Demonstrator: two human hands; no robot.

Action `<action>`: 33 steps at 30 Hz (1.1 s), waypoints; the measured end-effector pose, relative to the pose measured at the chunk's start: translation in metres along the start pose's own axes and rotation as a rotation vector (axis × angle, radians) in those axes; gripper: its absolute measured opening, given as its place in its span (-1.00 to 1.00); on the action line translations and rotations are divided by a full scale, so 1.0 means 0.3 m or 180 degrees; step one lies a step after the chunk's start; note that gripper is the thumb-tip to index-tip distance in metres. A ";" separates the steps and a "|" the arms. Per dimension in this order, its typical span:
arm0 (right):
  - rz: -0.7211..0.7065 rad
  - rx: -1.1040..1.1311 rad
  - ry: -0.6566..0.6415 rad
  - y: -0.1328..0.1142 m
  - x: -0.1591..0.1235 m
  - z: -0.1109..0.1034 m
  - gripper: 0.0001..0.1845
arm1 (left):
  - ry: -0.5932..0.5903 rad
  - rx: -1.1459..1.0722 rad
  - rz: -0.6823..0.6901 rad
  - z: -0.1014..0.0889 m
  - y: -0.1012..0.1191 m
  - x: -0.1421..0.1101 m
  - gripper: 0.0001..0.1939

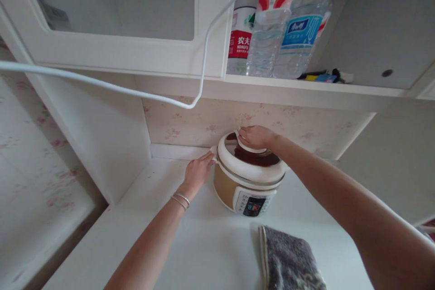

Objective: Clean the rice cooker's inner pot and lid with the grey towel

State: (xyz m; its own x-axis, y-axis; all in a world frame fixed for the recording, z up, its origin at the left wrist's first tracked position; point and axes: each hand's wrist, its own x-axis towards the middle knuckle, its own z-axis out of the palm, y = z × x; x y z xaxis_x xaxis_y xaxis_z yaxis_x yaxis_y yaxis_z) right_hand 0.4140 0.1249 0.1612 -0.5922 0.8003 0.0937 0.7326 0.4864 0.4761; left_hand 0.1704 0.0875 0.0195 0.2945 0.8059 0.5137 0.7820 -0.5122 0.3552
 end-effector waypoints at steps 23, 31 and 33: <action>0.0598 0.0123 -0.0096 -0.058 0.012 -0.012 -0.55 | -0.0200 -0.0087 -0.0316 -0.014 0.014 0.018 -0.64; 0.0453 0.0021 0.0116 -0.031 -0.010 -0.024 -0.59 | -0.0223 0.0031 -0.0377 0.003 0.001 0.013 -0.62; 0.0499 0.0012 0.0173 -0.019 -0.019 -0.032 -0.57 | -0.0240 0.0071 -0.0383 0.002 0.002 0.013 -0.62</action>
State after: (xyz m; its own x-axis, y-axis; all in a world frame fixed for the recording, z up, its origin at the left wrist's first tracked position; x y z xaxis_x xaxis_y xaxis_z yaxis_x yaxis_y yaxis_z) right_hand 0.4099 0.1143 0.1663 -0.4877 0.8464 0.2139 0.8187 0.3583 0.4487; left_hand 0.1724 0.0905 0.0215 0.2375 0.8815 0.4081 0.8260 -0.4043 0.3928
